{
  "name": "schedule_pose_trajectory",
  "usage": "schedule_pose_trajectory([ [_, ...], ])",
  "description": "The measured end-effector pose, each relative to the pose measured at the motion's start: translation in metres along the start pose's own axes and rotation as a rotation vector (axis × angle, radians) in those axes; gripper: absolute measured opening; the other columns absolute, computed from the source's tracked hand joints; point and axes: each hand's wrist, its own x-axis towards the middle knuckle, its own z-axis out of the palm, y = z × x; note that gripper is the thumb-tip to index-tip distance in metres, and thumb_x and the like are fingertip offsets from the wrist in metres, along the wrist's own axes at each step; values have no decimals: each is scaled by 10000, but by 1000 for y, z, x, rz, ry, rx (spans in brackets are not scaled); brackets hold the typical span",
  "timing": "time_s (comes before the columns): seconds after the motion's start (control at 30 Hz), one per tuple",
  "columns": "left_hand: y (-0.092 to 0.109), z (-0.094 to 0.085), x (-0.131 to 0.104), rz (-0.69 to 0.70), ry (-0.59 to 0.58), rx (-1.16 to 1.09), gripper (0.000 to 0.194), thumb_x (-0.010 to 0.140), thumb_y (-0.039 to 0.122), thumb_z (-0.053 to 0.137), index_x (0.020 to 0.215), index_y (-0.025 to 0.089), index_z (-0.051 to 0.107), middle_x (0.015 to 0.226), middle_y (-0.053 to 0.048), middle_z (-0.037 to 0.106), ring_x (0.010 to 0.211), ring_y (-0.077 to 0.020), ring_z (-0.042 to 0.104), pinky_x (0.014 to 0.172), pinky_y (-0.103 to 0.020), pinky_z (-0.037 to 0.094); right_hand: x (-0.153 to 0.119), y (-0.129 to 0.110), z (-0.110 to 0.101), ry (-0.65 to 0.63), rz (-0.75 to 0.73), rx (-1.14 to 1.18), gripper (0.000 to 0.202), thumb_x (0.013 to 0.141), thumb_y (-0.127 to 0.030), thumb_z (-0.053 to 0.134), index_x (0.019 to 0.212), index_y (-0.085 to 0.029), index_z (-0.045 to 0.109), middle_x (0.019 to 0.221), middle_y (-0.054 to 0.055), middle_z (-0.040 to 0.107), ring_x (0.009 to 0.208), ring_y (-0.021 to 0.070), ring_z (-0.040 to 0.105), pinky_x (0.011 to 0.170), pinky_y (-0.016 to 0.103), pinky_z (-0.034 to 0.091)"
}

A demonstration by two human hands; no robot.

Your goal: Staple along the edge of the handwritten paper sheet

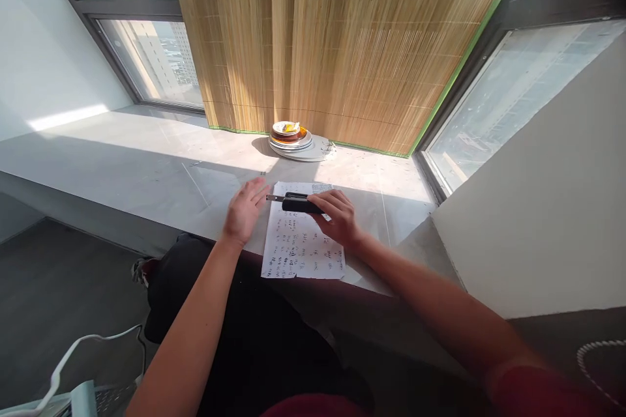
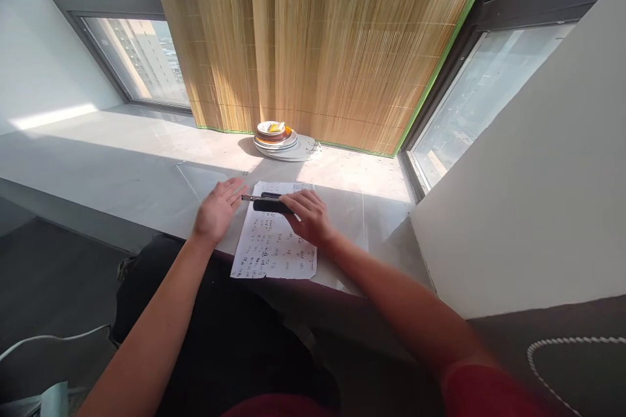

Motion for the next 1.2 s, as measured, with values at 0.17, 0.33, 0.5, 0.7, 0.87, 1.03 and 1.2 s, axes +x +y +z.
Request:
schedule_pose_trajectory([
  [0.17, 4, -3, 1, -429, -67, -274, 500, 1136, 433, 410, 1325, 18, 615, 1352, -275, 662, 1337, -331, 636, 1159, -453, 533, -7, -7, -6, -83, -188, -140, 352, 1048, -156, 589, 1326, -342, 699, 1287, 32, 778, 1150, 249, 721, 1013, 478, 504],
  [0.33, 3, 1, 0, -521, -42, -340, 412, 1132, 250, 364, 1200, 28, 704, 1308, -225, 707, 1255, -277, 695, 1092, -369, 588, -9, -15, -13, -238, -256, -173, 375, 1075, -149, 568, 1369, -354, 679, 1361, 8, 752, 1203, 226, 713, 1036, 442, 508],
  [0.5, 4, 3, -1, -508, -19, -310, 360, 1071, 87, 383, 1093, 16, 735, 1322, -228, 706, 1252, -262, 700, 1153, -352, 552, -4, -24, -20, -284, -244, -173, 362, 1085, -146, 564, 1338, -368, 696, 1344, -12, 762, 1188, 208, 724, 1011, 406, 532],
  [0.7, -1, -3, 0, -457, -55, -309, 330, 1085, 88, 406, 1133, 2, 721, 1350, -244, 685, 1289, -272, 678, 1177, -352, 541, 1, -28, -23, -328, -229, -156, 334, 1098, -181, 557, 1302, -393, 713, 1312, -35, 771, 1163, 191, 723, 973, 383, 554],
  [0.87, -6, -8, 1, -434, -68, -288, 293, 1063, 89, 452, 1208, 4, 693, 1310, -247, 696, 1322, -287, 654, 1190, -362, 535, -2, -23, -20, -291, -235, -120, 353, 1075, -167, 590, 1316, -399, 703, 1306, -28, 772, 1117, 198, 730, 941, 383, 554],
  [1.03, -7, -5, 1, -402, 6, -220, 279, 1061, 52, 437, 1159, 30, 697, 1191, -221, 734, 1246, -279, 700, 1155, -369, 570, 2, -18, -7, 11, -80, -110, 268, 1012, -159, 638, 1211, -311, 734, 1137, 41, 802, 1009, 249, 712, 917, 458, 542],
  [1.2, -6, -4, 3, -174, 183, -129, 182, 1088, 75, 517, 1127, 65, 694, 1201, -197, 739, 1102, -230, 752, 1059, -347, 621, 10, -12, -3, 138, 344, 110, 182, 869, -241, 789, 1047, -245, 753, 982, 63, 753, 885, 244, 687, 750, 390, 558],
])
